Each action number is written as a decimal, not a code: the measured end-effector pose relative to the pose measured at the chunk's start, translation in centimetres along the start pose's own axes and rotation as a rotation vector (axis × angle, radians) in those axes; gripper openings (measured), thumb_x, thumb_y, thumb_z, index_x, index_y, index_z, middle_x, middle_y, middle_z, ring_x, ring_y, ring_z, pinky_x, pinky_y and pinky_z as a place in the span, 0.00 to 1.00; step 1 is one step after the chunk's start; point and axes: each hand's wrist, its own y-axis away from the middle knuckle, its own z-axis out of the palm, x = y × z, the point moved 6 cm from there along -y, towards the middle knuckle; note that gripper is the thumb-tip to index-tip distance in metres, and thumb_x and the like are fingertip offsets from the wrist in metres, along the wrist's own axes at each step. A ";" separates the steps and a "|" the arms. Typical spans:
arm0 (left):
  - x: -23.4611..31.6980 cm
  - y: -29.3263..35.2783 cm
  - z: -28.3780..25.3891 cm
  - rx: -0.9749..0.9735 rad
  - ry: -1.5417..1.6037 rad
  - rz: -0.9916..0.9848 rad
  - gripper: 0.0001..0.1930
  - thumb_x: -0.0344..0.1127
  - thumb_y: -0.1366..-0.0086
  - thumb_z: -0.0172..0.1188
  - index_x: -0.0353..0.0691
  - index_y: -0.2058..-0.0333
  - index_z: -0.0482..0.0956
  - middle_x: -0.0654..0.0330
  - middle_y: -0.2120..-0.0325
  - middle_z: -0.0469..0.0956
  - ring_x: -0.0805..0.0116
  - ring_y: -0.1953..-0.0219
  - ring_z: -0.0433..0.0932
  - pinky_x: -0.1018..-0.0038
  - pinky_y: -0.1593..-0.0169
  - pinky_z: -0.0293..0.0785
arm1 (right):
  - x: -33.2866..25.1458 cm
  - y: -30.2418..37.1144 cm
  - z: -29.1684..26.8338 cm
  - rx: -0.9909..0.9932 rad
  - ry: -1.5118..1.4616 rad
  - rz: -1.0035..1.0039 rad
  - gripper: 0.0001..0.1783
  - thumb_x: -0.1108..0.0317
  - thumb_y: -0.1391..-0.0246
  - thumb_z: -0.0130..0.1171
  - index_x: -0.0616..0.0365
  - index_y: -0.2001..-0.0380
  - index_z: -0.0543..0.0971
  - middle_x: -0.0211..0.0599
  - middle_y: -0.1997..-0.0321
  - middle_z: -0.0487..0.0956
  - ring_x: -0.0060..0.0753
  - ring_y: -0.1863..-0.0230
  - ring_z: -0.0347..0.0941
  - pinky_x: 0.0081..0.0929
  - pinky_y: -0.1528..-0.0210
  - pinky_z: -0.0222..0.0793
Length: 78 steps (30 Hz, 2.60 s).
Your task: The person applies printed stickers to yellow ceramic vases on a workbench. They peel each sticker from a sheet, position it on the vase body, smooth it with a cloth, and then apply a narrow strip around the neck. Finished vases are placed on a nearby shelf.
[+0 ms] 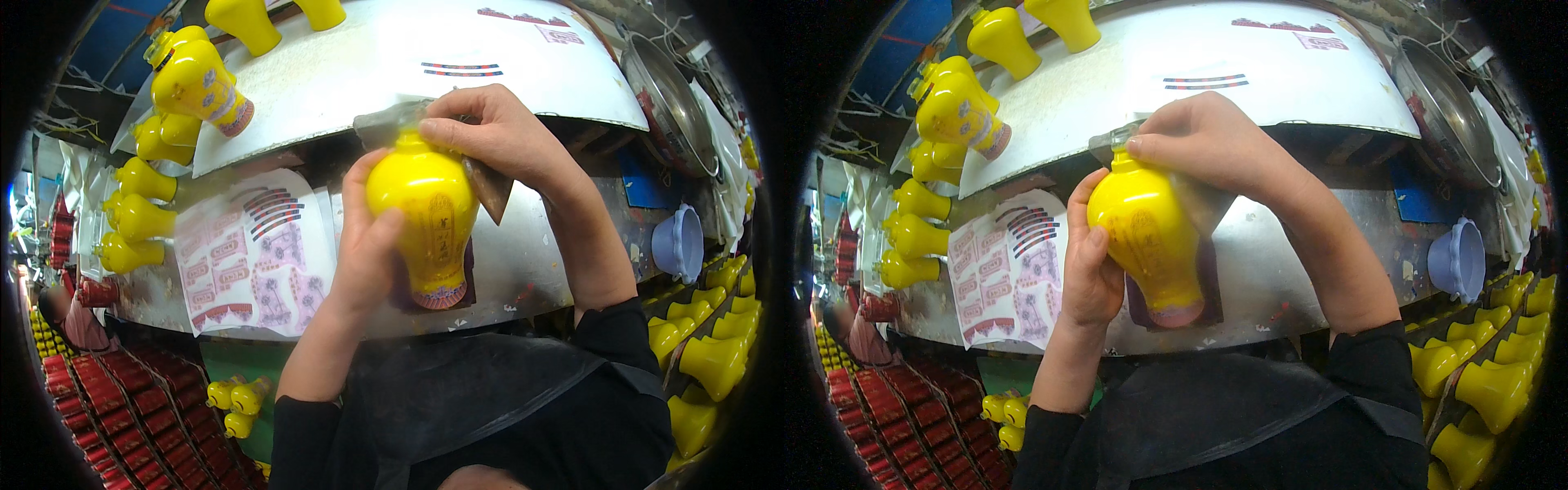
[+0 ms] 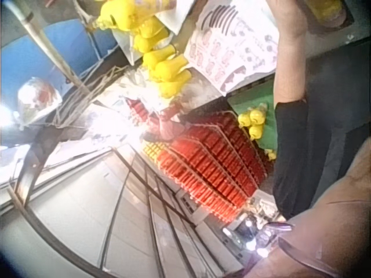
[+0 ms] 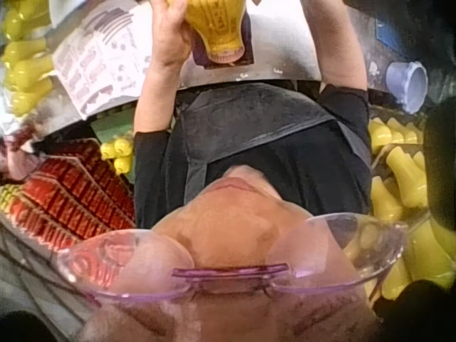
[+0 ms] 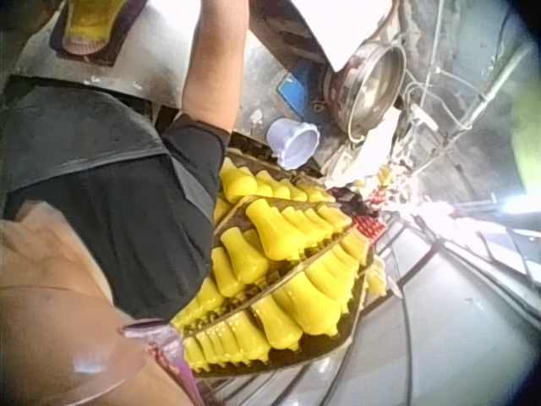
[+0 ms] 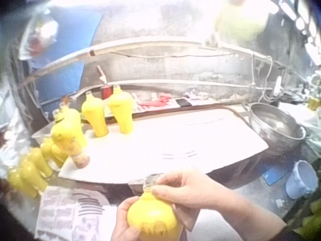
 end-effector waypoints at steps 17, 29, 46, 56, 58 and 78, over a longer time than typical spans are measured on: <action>0.4 0.3 0.4 -0.028 -0.039 0.046 0.39 0.54 0.31 0.57 0.41 0.31 0.54 0.49 0.37 0.67 0.55 0.35 0.70 0.61 0.31 0.65 | 3.3 4.2 -6.7 0.635 0.638 0.012 0.15 0.62 0.40 0.60 0.59 0.55 0.87 0.47 0.64 0.84 0.43 0.63 0.81 0.34 0.56 0.77; -2.5 -1.6 -1.3 0.117 0.062 -0.138 0.29 0.49 0.21 0.43 0.47 0.28 0.51 0.54 0.35 0.66 0.59 0.34 0.69 0.59 0.33 0.67 | 5.1 -0.7 -7.5 0.390 1.080 0.128 0.17 0.68 0.33 0.51 0.57 0.49 0.85 0.48 0.60 0.81 0.44 0.58 0.80 0.36 0.53 0.76; -2.7 -0.4 -2.3 0.194 -0.127 0.048 0.34 0.45 0.24 0.50 0.44 0.27 0.46 0.51 0.33 0.60 0.58 0.31 0.63 0.62 0.27 0.57 | 4.4 -2.3 -6.1 0.367 0.858 0.096 0.16 0.60 0.42 0.65 0.57 0.55 0.88 0.45 0.62 0.83 0.39 0.59 0.80 0.34 0.53 0.77; 0.2 -0.2 -2.8 0.308 -0.368 0.273 0.20 0.40 0.22 0.44 0.35 0.39 0.69 0.53 0.42 0.72 0.64 0.39 0.69 0.66 0.31 0.60 | 3.0 -2.2 -6.9 0.398 0.636 -0.038 0.12 0.62 0.41 0.66 0.59 0.61 0.88 0.39 0.66 0.84 0.29 0.70 0.79 0.23 0.64 0.76; 1.4 -0.5 -2.3 0.295 -0.429 0.329 0.19 0.39 0.22 0.44 0.35 0.41 0.73 0.54 0.45 0.75 0.66 0.41 0.70 0.67 0.34 0.61 | 1.0 -1.1 -6.7 0.378 0.689 -0.200 0.11 0.63 0.41 0.66 0.58 0.61 0.88 0.38 0.67 0.83 0.27 0.71 0.78 0.21 0.67 0.75; 7.1 -3.8 4.7 -0.356 -0.443 -0.096 0.14 0.41 0.33 0.67 0.36 0.56 0.85 0.62 0.63 0.85 0.74 0.57 0.81 0.75 0.49 0.75 | -9.5 8.4 -3.9 0.342 0.920 -0.853 0.11 0.71 0.49 0.73 0.57 0.61 0.86 0.34 0.75 0.78 0.29 0.76 0.76 0.24 0.75 0.70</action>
